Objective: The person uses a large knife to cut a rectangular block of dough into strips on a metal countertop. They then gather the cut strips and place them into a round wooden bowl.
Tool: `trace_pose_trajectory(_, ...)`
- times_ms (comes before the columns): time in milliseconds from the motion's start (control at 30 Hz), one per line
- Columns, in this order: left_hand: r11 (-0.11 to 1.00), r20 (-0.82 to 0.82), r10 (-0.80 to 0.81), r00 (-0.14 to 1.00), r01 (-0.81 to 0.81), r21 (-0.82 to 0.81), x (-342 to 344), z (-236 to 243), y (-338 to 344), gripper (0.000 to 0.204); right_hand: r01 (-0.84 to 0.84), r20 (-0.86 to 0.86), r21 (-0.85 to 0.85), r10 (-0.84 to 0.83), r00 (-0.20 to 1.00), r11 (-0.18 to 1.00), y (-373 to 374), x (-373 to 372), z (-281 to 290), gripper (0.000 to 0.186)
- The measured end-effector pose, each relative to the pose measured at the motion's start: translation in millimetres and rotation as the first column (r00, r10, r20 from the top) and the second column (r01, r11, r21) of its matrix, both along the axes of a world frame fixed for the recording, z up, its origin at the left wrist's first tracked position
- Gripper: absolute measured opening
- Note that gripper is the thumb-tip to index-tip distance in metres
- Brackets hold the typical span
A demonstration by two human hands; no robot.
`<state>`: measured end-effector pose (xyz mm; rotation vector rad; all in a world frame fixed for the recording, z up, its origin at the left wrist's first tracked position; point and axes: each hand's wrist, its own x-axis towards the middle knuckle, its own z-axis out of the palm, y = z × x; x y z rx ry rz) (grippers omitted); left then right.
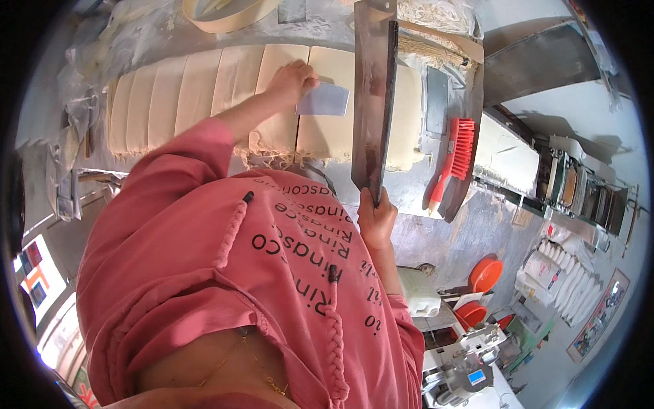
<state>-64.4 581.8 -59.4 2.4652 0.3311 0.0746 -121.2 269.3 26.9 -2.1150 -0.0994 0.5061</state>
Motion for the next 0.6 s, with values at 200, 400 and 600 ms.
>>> trace_pose_trajectory(200,0.958,0.048,-0.221,0.974,0.208,0.196,-33.3,-18.7,5.2,0.078,-0.022,0.001,-0.026,0.022,1.000,0.999,-5.2,9.7,-14.8,0.023)
trace_pose_trajectory(400,0.935,0.087,-0.324,0.942,0.305,0.179,-35.1,-16.1,12.6,0.087,0.054,-0.137,-0.010,-0.055,0.989,0.998,23.0,10.8,-9.5,0.024)
trace_pose_trajectory(600,0.961,0.165,-0.269,0.949,0.252,0.118,-37.1,-15.8,10.1,0.088,0.126,-0.180,-0.064,-0.136,0.974,0.990,39.1,15.3,-14.0,0.023)
